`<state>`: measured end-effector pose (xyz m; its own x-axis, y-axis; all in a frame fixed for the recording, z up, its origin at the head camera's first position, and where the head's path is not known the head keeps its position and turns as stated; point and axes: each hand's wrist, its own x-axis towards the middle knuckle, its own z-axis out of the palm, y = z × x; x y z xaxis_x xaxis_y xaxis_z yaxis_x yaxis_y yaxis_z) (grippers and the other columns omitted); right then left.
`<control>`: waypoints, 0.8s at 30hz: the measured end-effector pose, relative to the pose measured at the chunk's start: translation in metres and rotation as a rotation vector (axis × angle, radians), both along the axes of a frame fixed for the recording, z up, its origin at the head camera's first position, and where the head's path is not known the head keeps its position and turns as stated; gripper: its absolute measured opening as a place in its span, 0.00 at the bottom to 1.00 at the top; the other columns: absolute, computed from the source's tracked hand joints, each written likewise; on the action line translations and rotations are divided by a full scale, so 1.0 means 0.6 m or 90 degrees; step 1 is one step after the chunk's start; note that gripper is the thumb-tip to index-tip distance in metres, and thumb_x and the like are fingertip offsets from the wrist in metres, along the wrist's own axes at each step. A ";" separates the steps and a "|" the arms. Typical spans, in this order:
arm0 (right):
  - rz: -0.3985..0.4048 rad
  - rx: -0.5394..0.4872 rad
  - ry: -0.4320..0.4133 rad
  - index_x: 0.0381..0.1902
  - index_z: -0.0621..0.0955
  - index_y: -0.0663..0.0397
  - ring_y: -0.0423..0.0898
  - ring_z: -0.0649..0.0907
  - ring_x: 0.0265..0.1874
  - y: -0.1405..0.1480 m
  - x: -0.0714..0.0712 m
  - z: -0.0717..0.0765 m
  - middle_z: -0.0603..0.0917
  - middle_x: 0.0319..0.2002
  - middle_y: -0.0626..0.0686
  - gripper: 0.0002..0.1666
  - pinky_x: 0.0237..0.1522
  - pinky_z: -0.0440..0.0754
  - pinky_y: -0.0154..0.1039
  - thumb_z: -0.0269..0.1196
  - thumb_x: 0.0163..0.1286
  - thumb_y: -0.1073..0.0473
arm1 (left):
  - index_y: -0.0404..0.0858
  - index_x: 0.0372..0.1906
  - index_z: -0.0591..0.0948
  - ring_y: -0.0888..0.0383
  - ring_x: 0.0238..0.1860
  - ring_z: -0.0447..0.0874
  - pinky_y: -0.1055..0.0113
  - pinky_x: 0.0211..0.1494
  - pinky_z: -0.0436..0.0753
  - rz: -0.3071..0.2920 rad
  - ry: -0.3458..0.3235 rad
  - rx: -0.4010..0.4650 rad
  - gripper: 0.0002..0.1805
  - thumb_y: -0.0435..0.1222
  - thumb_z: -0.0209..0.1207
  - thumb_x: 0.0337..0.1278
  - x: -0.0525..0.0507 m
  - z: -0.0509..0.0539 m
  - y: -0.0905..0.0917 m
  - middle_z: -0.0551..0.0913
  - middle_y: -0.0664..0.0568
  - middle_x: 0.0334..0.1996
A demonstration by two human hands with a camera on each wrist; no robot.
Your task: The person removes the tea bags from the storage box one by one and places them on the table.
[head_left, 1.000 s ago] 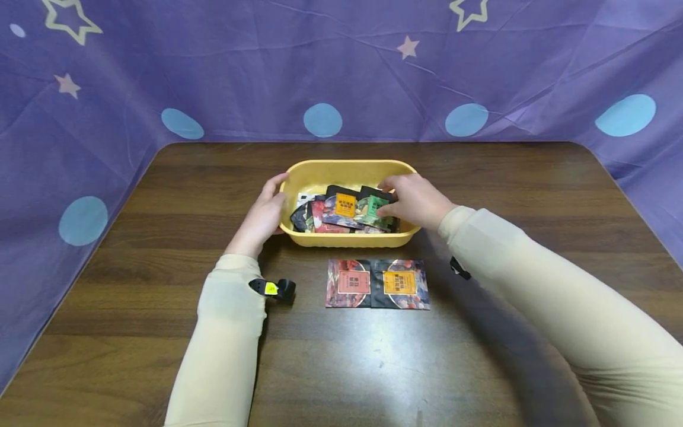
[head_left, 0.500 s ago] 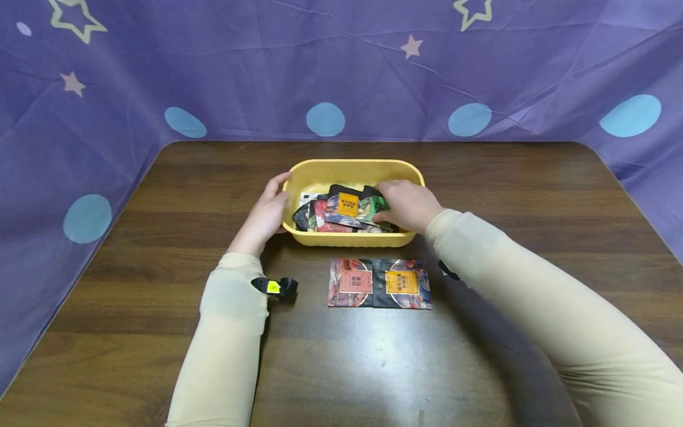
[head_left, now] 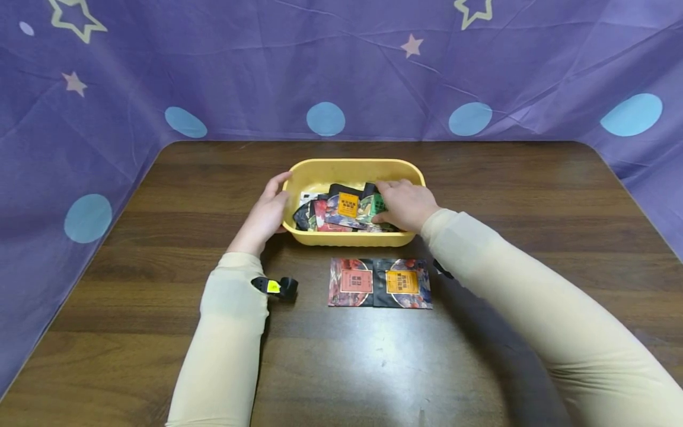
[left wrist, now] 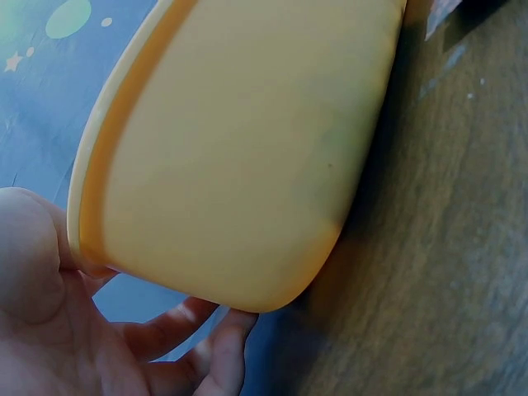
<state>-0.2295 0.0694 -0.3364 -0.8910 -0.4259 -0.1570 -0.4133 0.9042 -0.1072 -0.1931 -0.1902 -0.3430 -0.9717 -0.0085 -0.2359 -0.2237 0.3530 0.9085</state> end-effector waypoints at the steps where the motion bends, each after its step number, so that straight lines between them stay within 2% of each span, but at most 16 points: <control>1: -0.002 0.003 0.001 0.70 0.68 0.54 0.57 0.75 0.62 0.000 0.000 0.000 0.76 0.66 0.57 0.43 0.58 0.78 0.56 0.66 0.64 0.39 | 0.55 0.79 0.51 0.45 0.51 0.74 0.66 0.36 0.79 -0.001 0.000 0.001 0.30 0.39 0.33 0.76 0.000 0.000 0.000 0.63 0.35 0.70; 4: -0.005 -0.003 0.013 0.73 0.65 0.55 0.58 0.72 0.65 0.000 0.001 -0.002 0.73 0.68 0.58 0.47 0.62 0.75 0.56 0.67 0.64 0.39 | 0.55 0.79 0.51 0.45 0.51 0.74 0.66 0.36 0.79 -0.002 0.000 0.001 0.30 0.39 0.32 0.76 0.000 0.001 0.000 0.63 0.35 0.69; 10: -0.012 -0.050 0.046 0.72 0.66 0.54 0.58 0.74 0.62 0.001 0.004 -0.007 0.74 0.62 0.60 0.49 0.59 0.77 0.56 0.71 0.60 0.40 | 0.55 0.79 0.51 0.45 0.50 0.74 0.65 0.35 0.79 0.000 0.003 0.000 0.30 0.38 0.32 0.76 0.000 0.000 -0.002 0.64 0.35 0.69; 18: -0.045 -0.115 0.049 0.74 0.64 0.53 0.57 0.73 0.61 0.003 0.005 -0.008 0.71 0.63 0.60 0.52 0.59 0.77 0.55 0.74 0.57 0.44 | 0.54 0.79 0.51 0.46 0.49 0.74 0.66 0.35 0.79 0.000 0.008 -0.005 0.30 0.39 0.32 0.76 0.002 0.000 -0.001 0.64 0.34 0.68; 24: -0.065 -0.171 0.042 0.74 0.65 0.46 0.56 0.77 0.53 0.008 0.007 -0.007 0.73 0.59 0.60 0.52 0.53 0.79 0.55 0.76 0.55 0.50 | 0.54 0.79 0.51 0.47 0.48 0.74 0.66 0.35 0.78 -0.002 0.007 -0.003 0.30 0.38 0.32 0.76 0.001 -0.001 0.002 0.65 0.34 0.68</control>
